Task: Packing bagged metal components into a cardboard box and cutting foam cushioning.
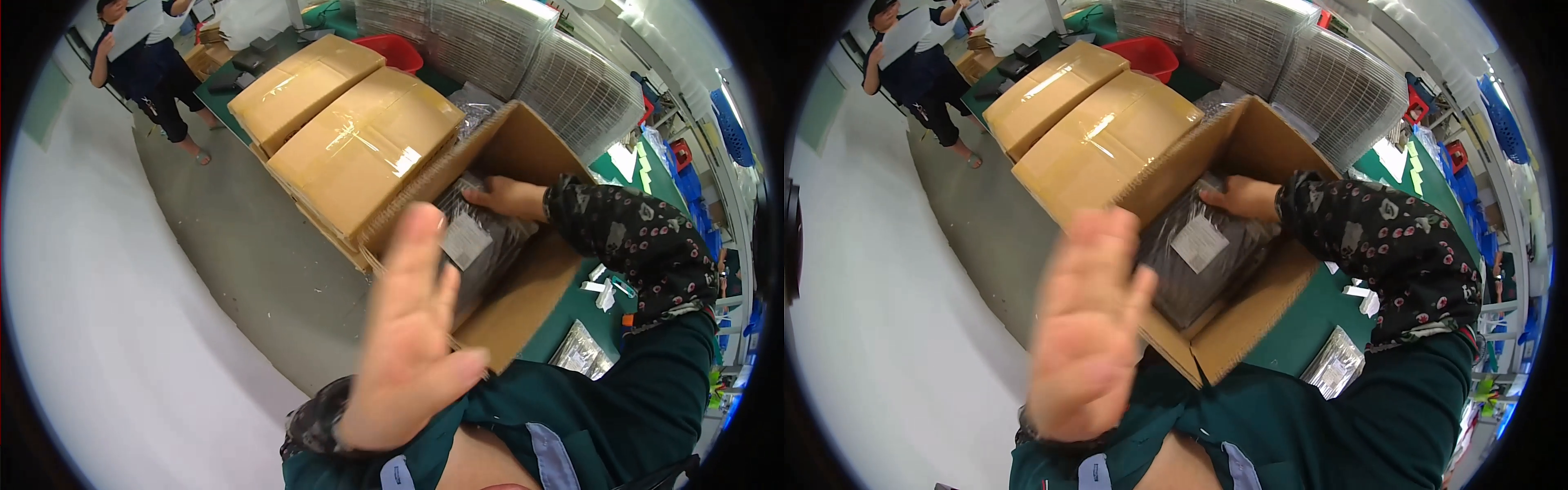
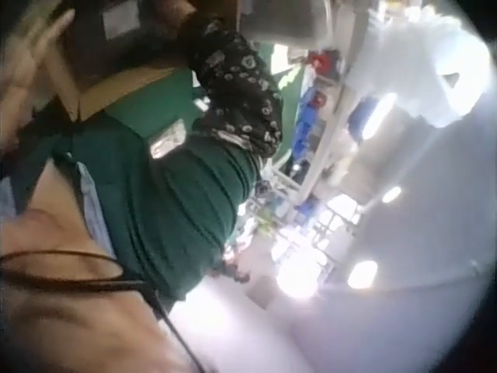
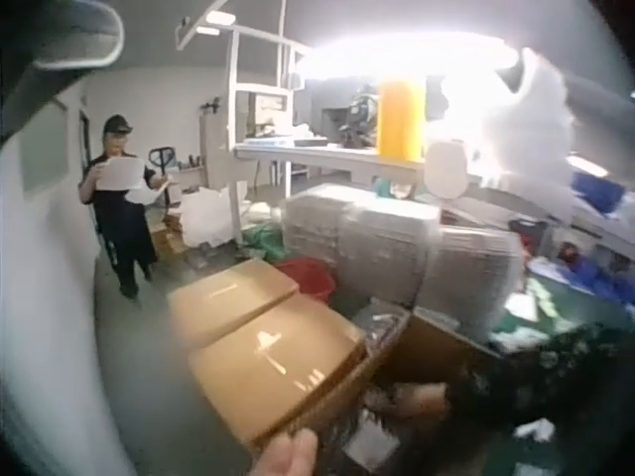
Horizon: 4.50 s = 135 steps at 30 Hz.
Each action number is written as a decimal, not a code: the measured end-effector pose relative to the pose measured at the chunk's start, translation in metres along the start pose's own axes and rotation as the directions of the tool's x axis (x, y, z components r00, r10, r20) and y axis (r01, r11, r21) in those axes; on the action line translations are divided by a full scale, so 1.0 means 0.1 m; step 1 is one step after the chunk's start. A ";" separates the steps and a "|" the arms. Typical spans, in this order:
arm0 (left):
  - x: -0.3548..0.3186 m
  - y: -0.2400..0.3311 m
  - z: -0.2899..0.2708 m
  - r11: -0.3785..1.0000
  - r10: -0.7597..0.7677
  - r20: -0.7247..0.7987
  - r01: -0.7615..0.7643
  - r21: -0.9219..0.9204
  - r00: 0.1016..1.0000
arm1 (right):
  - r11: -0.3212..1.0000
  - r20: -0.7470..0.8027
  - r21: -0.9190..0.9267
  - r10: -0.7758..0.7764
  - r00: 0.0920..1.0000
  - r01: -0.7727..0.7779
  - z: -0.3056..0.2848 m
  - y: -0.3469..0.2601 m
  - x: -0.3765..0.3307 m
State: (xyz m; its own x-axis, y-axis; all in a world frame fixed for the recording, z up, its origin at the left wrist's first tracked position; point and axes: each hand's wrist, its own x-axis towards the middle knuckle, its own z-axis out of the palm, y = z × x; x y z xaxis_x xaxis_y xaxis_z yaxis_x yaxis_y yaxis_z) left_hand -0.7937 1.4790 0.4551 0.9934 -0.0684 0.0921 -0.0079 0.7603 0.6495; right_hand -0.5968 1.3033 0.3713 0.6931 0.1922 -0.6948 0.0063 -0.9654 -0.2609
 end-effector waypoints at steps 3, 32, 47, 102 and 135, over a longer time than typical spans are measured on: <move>-0.03 0.11 -0.19 0.888 0.425 -0.128 -0.386 0.248 0.896 | 0.970 -0.052 0.193 -0.139 0.989 0.146 0.18 0.34 0.11; -1.45 -2.22 -1.43 0.393 -0.670 -0.467 0.810 0.437 0.577 | 0.960 -0.459 0.138 0.281 0.843 -0.245 2.42 3.52 -1.72; -1.56 -3.52 -0.63 0.224 -0.967 -0.123 0.975 -0.009 0.221 | 0.888 -0.372 0.291 0.447 0.814 -0.355 2.89 2.83 -1.77; 0.19 -0.01 -0.53 0.418 0.652 0.224 -0.590 0.691 0.724 | 0.992 -0.030 0.106 -0.067 0.997 0.069 0.00 0.07 -0.19; -0.44 -1.21 -0.02 0.117 0.198 0.870 -0.892 0.437 0.452 | 0.432 -0.470 0.690 0.878 0.094 -0.580 3.75 3.98 -2.53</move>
State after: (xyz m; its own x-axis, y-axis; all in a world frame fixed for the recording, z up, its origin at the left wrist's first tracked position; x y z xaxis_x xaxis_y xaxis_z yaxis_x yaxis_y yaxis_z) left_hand -0.8363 1.3914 0.3715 0.3478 -0.4422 0.8268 -0.9369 -0.1318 0.3237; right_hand -1.0402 0.9363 0.1916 0.4097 -0.9120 0.0209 -0.8971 -0.4069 -0.1724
